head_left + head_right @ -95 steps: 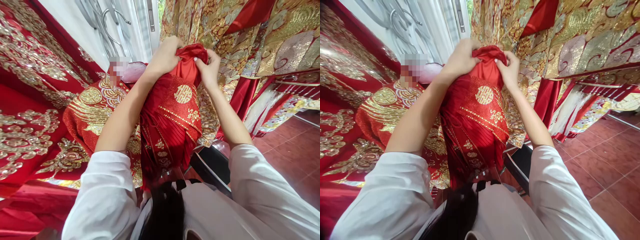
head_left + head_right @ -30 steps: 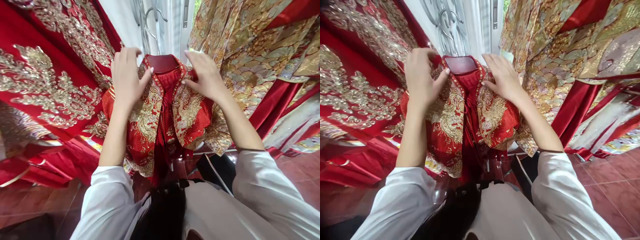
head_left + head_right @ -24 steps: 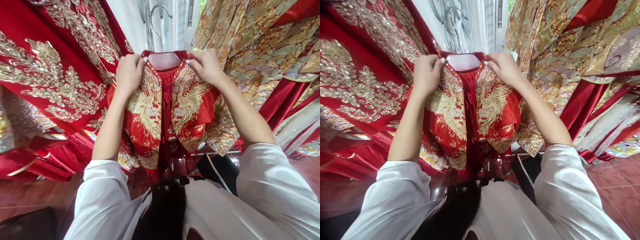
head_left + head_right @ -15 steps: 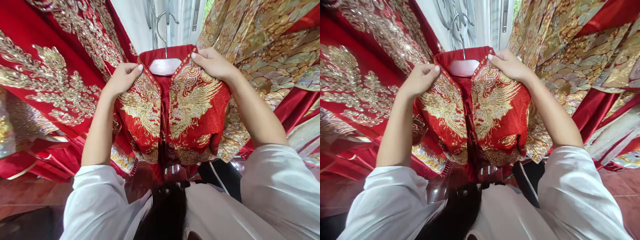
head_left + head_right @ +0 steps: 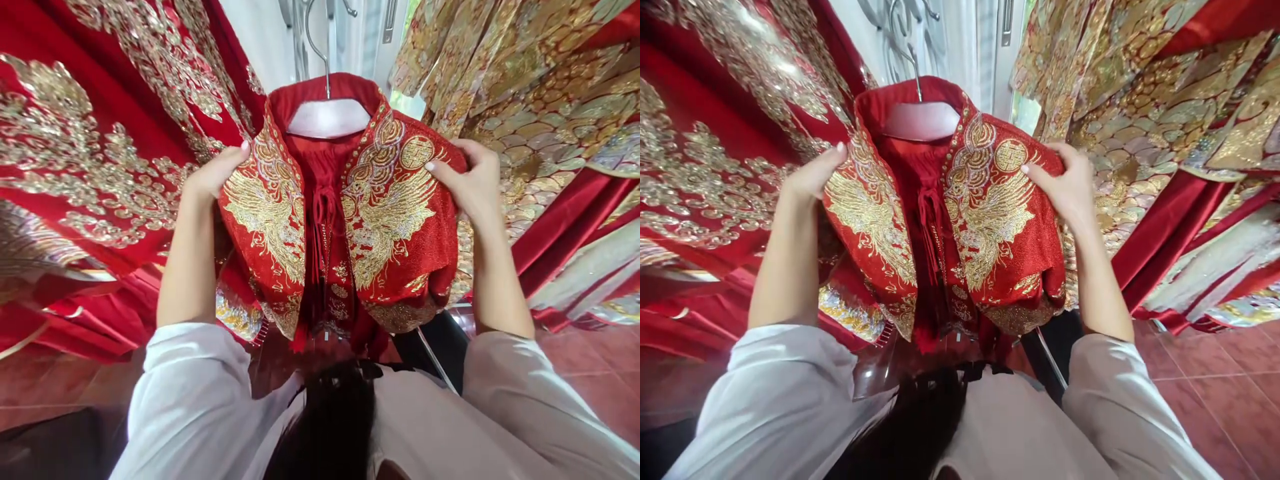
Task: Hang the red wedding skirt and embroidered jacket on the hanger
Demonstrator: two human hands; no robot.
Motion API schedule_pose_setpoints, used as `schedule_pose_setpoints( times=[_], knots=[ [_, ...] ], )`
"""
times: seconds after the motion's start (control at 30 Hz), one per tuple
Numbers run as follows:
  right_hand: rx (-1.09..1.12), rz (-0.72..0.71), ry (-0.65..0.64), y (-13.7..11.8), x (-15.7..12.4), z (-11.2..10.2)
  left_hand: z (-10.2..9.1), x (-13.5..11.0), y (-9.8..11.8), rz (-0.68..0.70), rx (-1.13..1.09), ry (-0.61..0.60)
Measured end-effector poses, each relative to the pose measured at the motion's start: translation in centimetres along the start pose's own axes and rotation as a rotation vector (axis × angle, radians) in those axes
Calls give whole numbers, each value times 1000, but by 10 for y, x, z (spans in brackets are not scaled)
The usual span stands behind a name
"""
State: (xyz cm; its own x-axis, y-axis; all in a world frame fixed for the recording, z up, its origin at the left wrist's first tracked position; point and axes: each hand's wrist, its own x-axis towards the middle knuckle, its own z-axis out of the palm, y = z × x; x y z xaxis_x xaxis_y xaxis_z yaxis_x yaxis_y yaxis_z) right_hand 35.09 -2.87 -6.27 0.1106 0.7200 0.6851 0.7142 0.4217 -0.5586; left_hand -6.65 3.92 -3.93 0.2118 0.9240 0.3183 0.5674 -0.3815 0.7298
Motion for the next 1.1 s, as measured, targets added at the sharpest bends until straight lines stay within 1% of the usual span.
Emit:
schedule_pose_setpoints(
  times=[0.03, 0.07, 0.1, 0.13, 0.17, 0.2, 0.23, 0.27, 0.3, 0.33, 0.37, 0.4, 0.43, 0.5, 0.57, 0.63, 0.67, 0.7, 0.77, 0.8, 0.83, 0.87, 0.9, 0.93, 1.03, 1.1],
  knots=[
    [-97, -21, 121, -6, -16, 5, 7, -12, 3, 68, 97, 157],
    [-186, -37, 245, -13, -36, 14, 19, -28, 6, 142, 214, 346],
    [-251, -53, 322, -20, -61, 25, 36, -46, 7, 213, 336, 571],
    [-290, -67, 357, -26, -89, 41, 57, -65, 6, 276, 432, 753],
    [-309, -60, 355, -31, -118, 59, 81, -85, 3, 316, 496, 847],
    [-310, -47, 273, -34, -146, 79, 107, -103, -3, 322, 541, 834],
    [-293, -25, 171, -34, -171, 100, 133, -119, -11, 290, 563, 809],
    [-267, 9, 61, -32, -191, 120, 158, -132, -20, 215, 570, 798],
    [-236, 61, -14, -27, -204, 136, 180, -143, -31, 121, 565, 806],
    [-216, 138, -54, -20, -212, 149, 196, -152, -41, 34, 550, 801],
    [-197, 192, -58, -11, -214, 157, 209, -160, -51, -37, 536, 807],
    [-180, 229, -38, -1, -213, 159, 216, -167, -59, -97, 523, 811],
    [-163, 239, -10, 9, -209, 157, 220, -173, -66, -140, 509, 811],
    [-130, 224, 26, 25, -199, 141, 220, -184, -75, -189, 464, 781],
    [-128, 272, -10, 30, -192, 120, 217, -197, -76, -205, 388, 711],
    [-121, 361, -100, 19, -190, 99, 219, -211, -68, -205, 315, 628],
    [-83, 372, -152, 8, -191, 90, 221, -218, -60, -199, 292, 590],
    [-17, 342, -205, -6, -193, 84, 225, -225, -50, -185, 274, 556],
    [165, 191, -264, -38, -199, 77, 236, -237, -26, -122, 230, 495],
    [235, 120, -249, -52, -202, 77, 242, -242, -14, -75, 200, 473],
    [286, 83, -208, -63, -204, 81, 247, -245, -4, -26, 171, 458],
    [321, 81, -171, -69, -205, 88, 253, -246, 4, 17, 146, 448],
    [344, 109, -153, -71, -204, 98, 257, -245, 9, 41, 132, 444],
    [357, 163, -169, -68, -203, 110, 260, -243, 11, 35, 133, 440],
    [381, 344, -377, -41, -204, 143, 263, -231, 3, -104, 186, 427],
    [504, 410, -511, -19, -217, 153, 260, -223, -9, -210, 216, 421]
  ],
)
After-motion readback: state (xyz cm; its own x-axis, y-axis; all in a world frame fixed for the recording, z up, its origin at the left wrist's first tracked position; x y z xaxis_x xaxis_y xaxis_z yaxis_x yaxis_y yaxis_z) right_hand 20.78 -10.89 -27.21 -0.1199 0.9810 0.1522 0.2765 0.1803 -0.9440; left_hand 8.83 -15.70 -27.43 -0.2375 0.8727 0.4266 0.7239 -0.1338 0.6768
